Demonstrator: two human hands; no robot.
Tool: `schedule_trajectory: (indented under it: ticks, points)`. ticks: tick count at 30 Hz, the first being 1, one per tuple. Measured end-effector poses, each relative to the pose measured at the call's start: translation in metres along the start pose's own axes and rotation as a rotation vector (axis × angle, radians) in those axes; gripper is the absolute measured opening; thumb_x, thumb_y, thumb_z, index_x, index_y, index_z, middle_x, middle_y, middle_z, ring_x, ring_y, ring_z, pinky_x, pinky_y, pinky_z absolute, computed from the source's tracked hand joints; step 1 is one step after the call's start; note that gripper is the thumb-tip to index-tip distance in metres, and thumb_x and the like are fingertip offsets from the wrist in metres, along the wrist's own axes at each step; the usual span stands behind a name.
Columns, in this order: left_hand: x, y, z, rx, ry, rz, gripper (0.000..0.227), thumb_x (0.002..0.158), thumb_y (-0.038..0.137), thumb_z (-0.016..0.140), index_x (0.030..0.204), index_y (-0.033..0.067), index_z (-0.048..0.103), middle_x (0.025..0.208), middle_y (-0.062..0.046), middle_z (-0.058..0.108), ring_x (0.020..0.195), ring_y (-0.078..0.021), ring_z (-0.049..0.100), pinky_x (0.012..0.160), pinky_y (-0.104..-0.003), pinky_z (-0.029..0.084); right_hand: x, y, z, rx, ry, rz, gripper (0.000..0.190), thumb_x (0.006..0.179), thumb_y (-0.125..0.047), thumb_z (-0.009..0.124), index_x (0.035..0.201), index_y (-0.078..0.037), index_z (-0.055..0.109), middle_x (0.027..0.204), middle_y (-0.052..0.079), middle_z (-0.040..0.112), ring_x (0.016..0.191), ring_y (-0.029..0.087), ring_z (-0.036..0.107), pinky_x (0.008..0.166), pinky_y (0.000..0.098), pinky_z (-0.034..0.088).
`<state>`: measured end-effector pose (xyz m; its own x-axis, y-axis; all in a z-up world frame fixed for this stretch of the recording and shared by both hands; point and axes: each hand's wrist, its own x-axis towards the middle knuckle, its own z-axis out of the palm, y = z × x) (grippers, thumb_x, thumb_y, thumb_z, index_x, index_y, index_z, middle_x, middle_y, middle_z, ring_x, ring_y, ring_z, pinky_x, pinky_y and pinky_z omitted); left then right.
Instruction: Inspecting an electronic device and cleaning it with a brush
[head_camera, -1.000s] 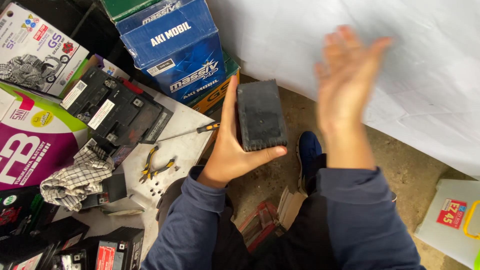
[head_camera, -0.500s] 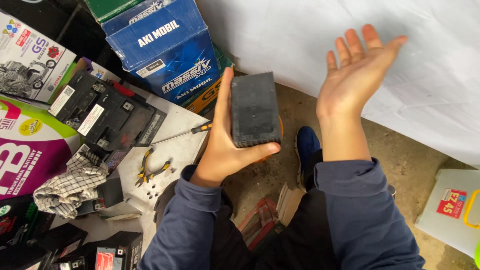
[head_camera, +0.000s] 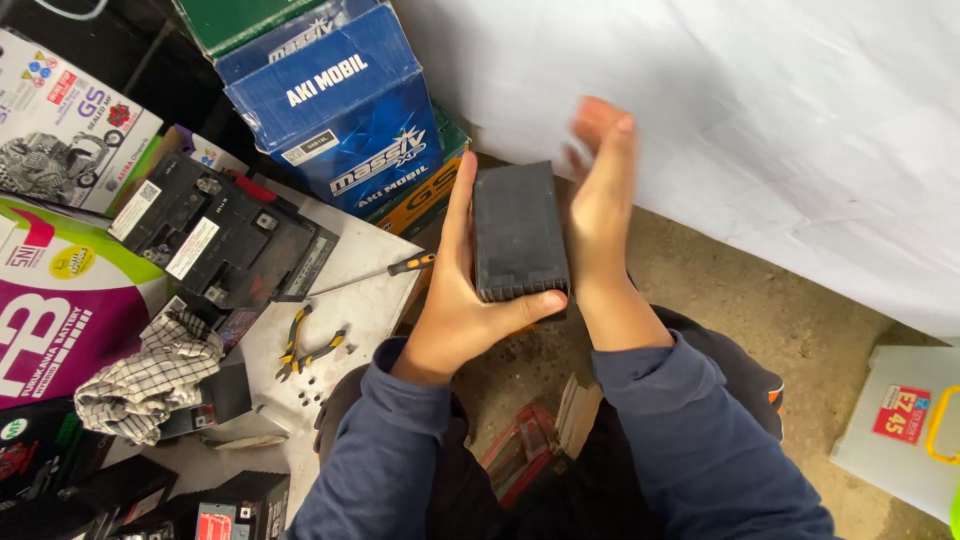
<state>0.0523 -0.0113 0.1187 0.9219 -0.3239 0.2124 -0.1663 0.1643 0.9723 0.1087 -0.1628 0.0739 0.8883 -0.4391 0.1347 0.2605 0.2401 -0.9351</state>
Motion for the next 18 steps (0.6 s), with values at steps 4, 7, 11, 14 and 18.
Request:
schedule_trajectory:
  ticks: [4,7,11,14,18]
  points:
    - [-0.004,-0.001,0.002,-0.102,0.047,-0.046,0.122,0.071,0.013,0.086,0.164,0.0102,0.007,0.157,-0.021,0.044,0.129,-0.0306,0.060,0.109,-0.040,0.050,0.022,-0.036,-0.005,-0.299,0.040,-0.248,0.057,0.104,-0.056,0.025,0.127,-0.006,0.044,0.122,0.009,0.052,0.116,0.023,0.054,0.103,0.0425,0.047]
    - [-0.004,-0.004,0.002,-0.080,0.053,-0.031,0.120,0.072,0.015,0.086,0.163,0.0093,0.008,0.159,-0.023,0.041,0.136,-0.0340,0.055,0.114,-0.043,0.047,0.023,-0.039,-0.017,-0.197,0.084,-0.349,0.063,0.100,-0.068,0.035,0.124,-0.011,0.045,0.121,0.010,0.049,0.119,0.026,0.049,0.104,0.0451,0.038]
    - [-0.003,-0.009,0.009,-0.093,0.028,-0.024,0.120,0.074,0.018,0.085,0.163,0.0095,0.007,0.161,-0.024,0.039,0.140,-0.0352,0.053,0.116,-0.044,0.045,-0.003,-0.034,0.003,-0.250,-0.178,-0.065,0.092,0.095,-0.074,0.013,0.153,-0.003,0.028,0.161,0.025,0.032,0.152,0.038,0.031,0.125,0.0558,0.022]
    - [0.000,-0.005,0.006,-0.081,0.042,-0.041,0.119,0.072,0.019,0.085,0.163,0.0076,0.009,0.161,-0.024,0.038,0.143,-0.0353,0.050,0.119,-0.044,0.041,0.002,-0.054,0.006,-0.207,-0.171,-0.043,0.101,0.091,-0.079,0.015,0.149,0.003,0.028,0.158,0.032,0.030,0.151,0.044,0.026,0.124,0.0589,0.018]
    - [0.004,-0.007,-0.004,-0.037,0.060,-0.020,0.118,0.075,0.013,0.086,0.164,0.0159,0.009,0.161,-0.021,0.042,0.137,-0.0342,0.058,0.115,-0.042,0.049,0.023,-0.052,-0.022,-0.082,-0.075,-0.120,0.104,0.089,-0.080,0.026,0.149,0.004,0.029,0.157,0.038,0.028,0.152,0.049,0.020,0.122,0.0624,0.014]
